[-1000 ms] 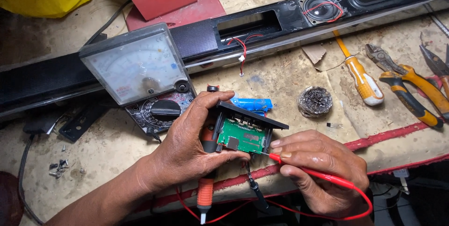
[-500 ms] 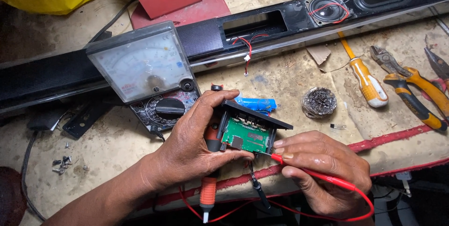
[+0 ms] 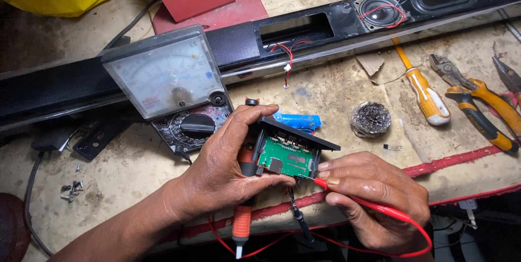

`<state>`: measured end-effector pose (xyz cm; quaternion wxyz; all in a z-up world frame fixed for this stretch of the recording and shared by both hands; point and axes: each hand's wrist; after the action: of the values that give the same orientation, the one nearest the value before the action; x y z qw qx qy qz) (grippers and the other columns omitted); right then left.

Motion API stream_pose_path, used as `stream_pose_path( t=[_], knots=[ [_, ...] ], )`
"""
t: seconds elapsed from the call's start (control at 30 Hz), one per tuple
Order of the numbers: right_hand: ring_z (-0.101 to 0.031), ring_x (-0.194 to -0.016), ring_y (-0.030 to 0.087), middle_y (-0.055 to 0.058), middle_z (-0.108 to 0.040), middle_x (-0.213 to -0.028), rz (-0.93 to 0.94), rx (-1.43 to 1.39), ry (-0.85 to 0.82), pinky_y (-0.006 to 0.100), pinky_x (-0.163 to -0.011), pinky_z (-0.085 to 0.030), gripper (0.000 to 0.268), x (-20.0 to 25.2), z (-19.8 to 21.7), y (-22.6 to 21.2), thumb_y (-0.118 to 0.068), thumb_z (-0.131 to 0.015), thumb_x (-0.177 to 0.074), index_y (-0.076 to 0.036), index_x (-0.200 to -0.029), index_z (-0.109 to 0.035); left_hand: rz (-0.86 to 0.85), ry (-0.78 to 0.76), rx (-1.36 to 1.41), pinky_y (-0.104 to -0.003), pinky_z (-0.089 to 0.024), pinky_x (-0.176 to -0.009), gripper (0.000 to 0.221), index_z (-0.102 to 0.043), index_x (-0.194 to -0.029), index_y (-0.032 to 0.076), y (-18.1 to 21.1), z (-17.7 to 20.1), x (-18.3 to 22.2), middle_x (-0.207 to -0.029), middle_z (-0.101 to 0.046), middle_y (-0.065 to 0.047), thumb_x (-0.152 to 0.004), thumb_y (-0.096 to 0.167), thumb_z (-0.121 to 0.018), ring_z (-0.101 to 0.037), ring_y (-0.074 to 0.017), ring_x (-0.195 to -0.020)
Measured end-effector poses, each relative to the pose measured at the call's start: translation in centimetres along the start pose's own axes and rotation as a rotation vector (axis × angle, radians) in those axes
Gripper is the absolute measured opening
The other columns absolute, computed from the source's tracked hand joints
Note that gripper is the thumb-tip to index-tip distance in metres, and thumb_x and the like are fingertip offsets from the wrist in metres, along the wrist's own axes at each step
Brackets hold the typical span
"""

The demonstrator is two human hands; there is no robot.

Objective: Using a multimeter to test components and traces on a circuit board from a soundbar for diagnostic purposes.

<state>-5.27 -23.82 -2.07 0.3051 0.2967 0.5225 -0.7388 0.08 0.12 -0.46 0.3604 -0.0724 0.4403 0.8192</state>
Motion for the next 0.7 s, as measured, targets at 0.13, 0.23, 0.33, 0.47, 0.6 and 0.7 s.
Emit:
stream_pose_path(
  t=[0.13, 0.23, 0.33, 0.47, 0.6, 0.7],
  knots=[
    [-0.083, -0.079, 0.03, 0.016, -0.076, -0.082, -0.009, 0.005, -0.004, 0.035, -0.073, -0.069, 0.013, 0.01, 0.07, -0.07, -0.013, -0.071, -0.082, -0.001, -0.086, -0.067, 0.023, -0.004, -0.004, -0.032, -0.046, -0.109, 0.091, -0.043, -0.145, 0.004, 0.01, -0.04, 0.05, -0.133, -0.056, -0.014, -0.076, 0.045, -0.087, -0.06, -0.0264, -0.124],
    [-0.084, -0.081, 0.03, 0.015, -0.077, -0.085, -0.007, 0.004, -0.015, 0.035, -0.075, -0.07, 0.014, 0.0, 0.15, -0.05, -0.013, -0.072, -0.082, -0.001, -0.088, -0.068, 0.004, 0.002, -0.011, -0.035, -0.045, -0.112, 0.091, -0.043, -0.144, 0.002, -0.01, -0.05, 0.04, -0.133, -0.057, -0.015, -0.077, 0.045, -0.087, -0.06, -0.0276, -0.124],
    [-0.084, -0.082, 0.029, 0.015, -0.077, -0.086, -0.001, 0.003, -0.025, 0.035, -0.075, -0.07, 0.014, 0.04, 0.2, 0.02, -0.013, -0.072, -0.082, -0.001, -0.09, -0.068, 0.025, -0.01, -0.011, -0.035, -0.044, -0.112, 0.091, -0.044, -0.144, 0.003, 0.01, -0.04, 0.02, -0.133, -0.057, -0.014, -0.076, 0.046, -0.086, -0.059, -0.0275, -0.125],
    [-0.083, -0.081, 0.029, 0.014, -0.077, -0.084, 0.008, 0.0, -0.019, 0.035, -0.075, -0.07, 0.013, 0.0, 0.1, 0.14, -0.012, -0.073, -0.082, -0.001, -0.088, -0.068, 0.017, -0.003, -0.005, -0.035, -0.045, -0.111, 0.09, -0.044, -0.143, 0.003, -0.01, -0.01, 0.0, -0.132, -0.058, -0.014, -0.076, 0.046, -0.086, -0.06, -0.0269, -0.123],
    [-0.083, -0.08, 0.029, 0.014, -0.077, -0.084, 0.003, 0.01, -0.032, 0.035, -0.074, -0.069, 0.012, -0.1, 0.19, 0.01, -0.012, -0.072, -0.082, -0.001, -0.087, -0.069, 0.02, -0.004, -0.001, -0.034, -0.046, -0.109, 0.089, -0.045, -0.143, 0.003, 0.09, 0.03, -0.04, -0.131, -0.058, -0.014, -0.077, 0.046, -0.086, -0.06, -0.026, -0.121],
    [-0.084, -0.081, 0.029, 0.014, -0.077, -0.085, 0.01, 0.009, -0.04, 0.035, -0.075, -0.07, 0.012, 0.0, 0.27, 0.12, -0.012, -0.072, -0.083, -0.001, -0.088, -0.069, 0.025, -0.012, 0.008, -0.032, -0.048, -0.105, 0.088, -0.044, -0.143, 0.004, 0.18, 0.12, -0.11, -0.129, -0.058, -0.014, -0.077, 0.046, -0.085, -0.062, -0.0255, -0.119]
  ],
)
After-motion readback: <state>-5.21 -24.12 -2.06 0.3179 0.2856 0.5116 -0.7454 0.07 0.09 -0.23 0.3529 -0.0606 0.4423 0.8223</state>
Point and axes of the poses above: each hand's wrist, its own x-axis away from the middle knuckle, its own z-axis out of the back of the hand, y = z × x
